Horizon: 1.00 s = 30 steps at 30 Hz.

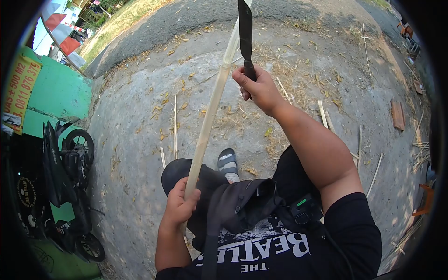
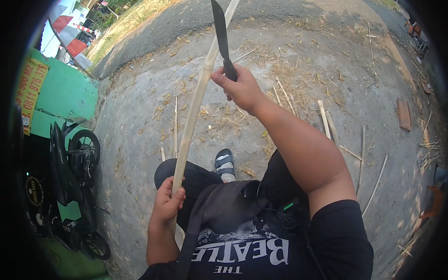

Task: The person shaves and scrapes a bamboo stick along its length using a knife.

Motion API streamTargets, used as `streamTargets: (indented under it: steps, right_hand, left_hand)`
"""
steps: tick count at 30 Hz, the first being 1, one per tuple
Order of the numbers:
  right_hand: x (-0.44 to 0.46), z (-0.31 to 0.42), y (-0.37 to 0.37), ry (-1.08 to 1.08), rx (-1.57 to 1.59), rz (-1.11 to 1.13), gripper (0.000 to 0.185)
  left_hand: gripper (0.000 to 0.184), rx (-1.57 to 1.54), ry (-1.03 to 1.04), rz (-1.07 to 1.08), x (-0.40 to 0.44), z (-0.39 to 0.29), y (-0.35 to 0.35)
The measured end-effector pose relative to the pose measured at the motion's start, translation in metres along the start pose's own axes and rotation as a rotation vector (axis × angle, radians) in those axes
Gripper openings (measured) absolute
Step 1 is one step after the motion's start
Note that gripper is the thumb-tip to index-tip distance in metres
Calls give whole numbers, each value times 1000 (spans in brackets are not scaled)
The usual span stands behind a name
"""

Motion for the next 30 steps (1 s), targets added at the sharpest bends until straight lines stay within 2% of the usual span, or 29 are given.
streamTargets:
  steps: [5, 8, 11, 17, 20, 26, 27, 30]
  right_hand:
    - [-4, 2, 6, 60, 30, 18, 30]
    - [-6, 5, 8, 82, 44, 26, 29]
    - [-6, 6, 8, 87, 75, 36, 27]
    - [-5, 8, 7, 67, 141, 48, 27]
    - [-6, 11, 8, 81, 182, 58, 26]
    - [-8, 10, 13, 97, 248, 126, 25]
    - [-8, 9, 13, 108, 261, 133, 24]
    - [-10, 7, 13, 125, 251, 141, 22]
  left_hand:
    - [47, 70, 56, -42, -8, 5, 4]
    - [48, 250, 219, -62, -9, 7, 7]
    - [47, 324, 275, -74, -13, 8, 12]
    - [48, 311, 166, -41, -12, 0, 16]
    - [48, 362, 71, 89, -3, -2, 12]
    - [59, 2, -76, 198, 49, -8, 20]
    - [69, -80, -95, 314, 59, -11, 29]
    - [75, -488, -307, 613, 76, -12, 48]
Point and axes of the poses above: each hand's wrist, its own x-axis towards the middle knuckle, its own y-axis out of the palm, z = x × y, the point moved 4 cm from there along x, towards the middle knuckle, and after that the axes turned 12 degrees about -x, right-handed, at the moved point
